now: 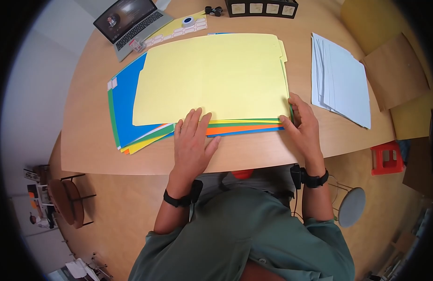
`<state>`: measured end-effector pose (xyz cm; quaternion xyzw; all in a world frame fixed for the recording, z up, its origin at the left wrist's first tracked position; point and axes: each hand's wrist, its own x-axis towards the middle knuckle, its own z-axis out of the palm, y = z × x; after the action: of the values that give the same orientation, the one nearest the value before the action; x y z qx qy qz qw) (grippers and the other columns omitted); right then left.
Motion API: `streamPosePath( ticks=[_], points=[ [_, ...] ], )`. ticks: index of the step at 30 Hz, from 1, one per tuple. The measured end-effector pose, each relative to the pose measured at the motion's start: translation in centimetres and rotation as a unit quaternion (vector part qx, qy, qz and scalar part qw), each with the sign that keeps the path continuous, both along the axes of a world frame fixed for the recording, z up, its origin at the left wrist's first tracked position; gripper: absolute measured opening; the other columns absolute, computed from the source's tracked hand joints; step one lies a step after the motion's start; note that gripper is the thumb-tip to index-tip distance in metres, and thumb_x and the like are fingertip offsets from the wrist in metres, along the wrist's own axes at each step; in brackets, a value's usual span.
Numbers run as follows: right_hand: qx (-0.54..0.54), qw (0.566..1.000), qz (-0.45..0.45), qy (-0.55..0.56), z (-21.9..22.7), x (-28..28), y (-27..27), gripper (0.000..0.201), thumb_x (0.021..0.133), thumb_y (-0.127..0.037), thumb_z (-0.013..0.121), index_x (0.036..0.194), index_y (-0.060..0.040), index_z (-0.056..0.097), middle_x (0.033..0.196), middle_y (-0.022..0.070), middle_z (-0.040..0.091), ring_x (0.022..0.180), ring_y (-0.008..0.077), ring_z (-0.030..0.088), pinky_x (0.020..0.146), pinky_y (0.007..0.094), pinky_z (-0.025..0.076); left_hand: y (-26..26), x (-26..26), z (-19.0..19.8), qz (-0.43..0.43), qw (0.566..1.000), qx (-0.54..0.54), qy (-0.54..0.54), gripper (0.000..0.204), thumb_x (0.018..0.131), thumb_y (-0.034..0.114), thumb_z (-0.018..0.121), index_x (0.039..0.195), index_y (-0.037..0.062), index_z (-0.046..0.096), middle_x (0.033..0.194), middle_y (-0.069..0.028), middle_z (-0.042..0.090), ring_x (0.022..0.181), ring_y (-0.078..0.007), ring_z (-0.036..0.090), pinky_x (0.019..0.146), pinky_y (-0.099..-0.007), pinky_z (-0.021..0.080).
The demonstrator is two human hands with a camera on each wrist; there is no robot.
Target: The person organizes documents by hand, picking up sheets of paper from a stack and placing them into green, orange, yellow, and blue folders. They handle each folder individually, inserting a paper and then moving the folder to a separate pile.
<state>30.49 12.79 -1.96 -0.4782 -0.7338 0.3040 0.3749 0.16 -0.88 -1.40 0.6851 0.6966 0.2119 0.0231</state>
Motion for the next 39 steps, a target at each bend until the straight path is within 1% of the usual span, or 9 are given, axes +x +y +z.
streamPosePath(
  ticks=[5, 8, 10, 14, 16, 17, 19, 25, 39],
  points=[
    [0.047, 0.999, 0.021, -0.017, -0.2, 0.4, 0.1, 0.064, 0.094, -0.017, 0.085, 0.152, -0.0061, 0.061, 0.139, 0.0176, 0.068, 0.126, 0.0316, 0.067, 0.105, 0.0396, 0.056, 0.0, -0.1, 0.1, -0.001, 1.000, -0.006, 0.000, 0.066, 0.099, 0.029, 0.077, 0.158, 0.0062, 0.055, 0.168, -0.0213, 0.048, 0.159, -0.0409, 0.041, 0.130, -0.0601, 0.027],
    [-0.002, 0.999, 0.022, 0.040, -0.8, 0.6, 0.2, 0.061, 0.093, -0.010, 0.084, 0.151, -0.0049, 0.062, 0.140, 0.0158, 0.067, 0.128, 0.0275, 0.066, 0.107, 0.0370, 0.055, 0.0, -0.1, 0.2, -0.001, 1.000, -0.010, -0.004, 0.067, 0.099, 0.029, 0.077, 0.158, 0.0063, 0.055, 0.168, -0.0212, 0.048, 0.159, -0.0408, 0.041, 0.130, -0.0600, 0.027],
    [-0.016, 0.988, 0.060, 0.141, -1.5, 0.5, 0.4, 0.057, 0.094, -0.001, 0.081, 0.148, -0.0033, 0.064, 0.139, 0.0132, 0.065, 0.126, 0.0223, 0.065, 0.108, 0.0336, 0.054, 0.0, -0.1, 0.2, -0.001, 1.000, -0.010, -0.006, 0.066, 0.099, 0.029, 0.077, 0.158, 0.0065, 0.055, 0.168, -0.0211, 0.048, 0.159, -0.0408, 0.041, 0.130, -0.0600, 0.027],
    [-0.021, 0.983, 0.076, 0.165, -1.2, 0.7, 0.4, 0.051, 0.097, 0.004, 0.078, 0.146, -0.0024, 0.065, 0.133, 0.0088, 0.065, 0.122, 0.0166, 0.065, 0.106, 0.0304, 0.055, -0.1, -0.3, 0.2, -0.004, 1.000, -0.007, -0.011, 0.066, 0.099, 0.029, 0.078, 0.157, 0.0071, 0.055, 0.168, -0.0212, 0.048, 0.158, -0.0408, 0.041, 0.130, -0.0601, 0.028],
    [-0.077, 0.980, 0.055, 0.173, -1.3, 1.0, 0.4, 0.046, 0.099, 0.003, 0.077, 0.143, -0.0024, 0.067, 0.121, 0.0039, 0.067, 0.108, 0.0124, 0.067, 0.096, 0.0277, 0.056, -0.1, -0.3, 0.1, -0.006, 1.000, -0.002, -0.016, 0.066, 0.099, 0.029, 0.078, 0.157, 0.0071, 0.055, 0.167, -0.0215, 0.048, 0.158, -0.0409, 0.041, 0.129, -0.0602, 0.028],
    [-0.076, 0.981, 0.055, 0.169, -1.2, 1.1, 0.3, 0.046, 0.099, 0.003, 0.077, 0.143, -0.0024, 0.067, 0.121, 0.0039, 0.067, 0.108, 0.0124, 0.067, 0.096, 0.0277, 0.056, -0.1, -0.4, 0.1, -0.009, 1.000, 0.000, -0.017, 0.066, 0.098, 0.029, 0.078, 0.157, 0.0071, 0.055, 0.167, -0.0217, 0.048, 0.158, -0.0409, 0.041, 0.129, -0.0603, 0.028],
    [-0.092, 0.980, 0.028, 0.176, -1.2, 1.2, 0.3, 0.041, 0.100, 0.002, 0.078, 0.140, -0.0033, 0.070, 0.103, -0.0026, 0.065, 0.092, 0.0068, 0.062, 0.083, 0.0245, 0.054, -0.1, -0.4, 0.2, -0.009, 1.000, -0.001, -0.019, 0.066, 0.098, 0.029, 0.078, 0.157, 0.0071, 0.055, 0.167, -0.0219, 0.048, 0.158, -0.0410, 0.042, 0.129, -0.0604, 0.029],
    [-0.095, 0.981, 0.003, 0.171, -0.6, 0.6, 0.1, 0.036, 0.100, -0.001, 0.078, 0.136, -0.0027, 0.073, 0.089, -0.0061, 0.059, 0.084, 0.0038, 0.057, 0.075, 0.0214, 0.047, -0.1, -0.5, 0.0, -0.012, 0.999, 0.004, -0.034, 0.066, 0.098, 0.030, 0.079, 0.156, 0.0069, 0.056, 0.166, -0.0226, 0.049, 0.158, -0.0413, 0.042, 0.127, -0.0611, 0.031],
    [-0.095, 0.981, -0.030, 0.167, -1.0, 0.2, -0.2, 0.039, 0.099, 0.001, 0.078, 0.137, -0.0039, 0.073, 0.104, -0.0037, 0.065, 0.092, 0.0055, 0.064, 0.083, 0.0230, 0.054, -0.4, -0.8, 0.4, -0.033, 0.999, 0.011, -0.025, 0.069, 0.096, 0.030, 0.080, 0.156, 0.0059, 0.056, 0.166, -0.0261, 0.047, 0.156, -0.0432, 0.042, 0.124, -0.0602, 0.033]
  ],
)
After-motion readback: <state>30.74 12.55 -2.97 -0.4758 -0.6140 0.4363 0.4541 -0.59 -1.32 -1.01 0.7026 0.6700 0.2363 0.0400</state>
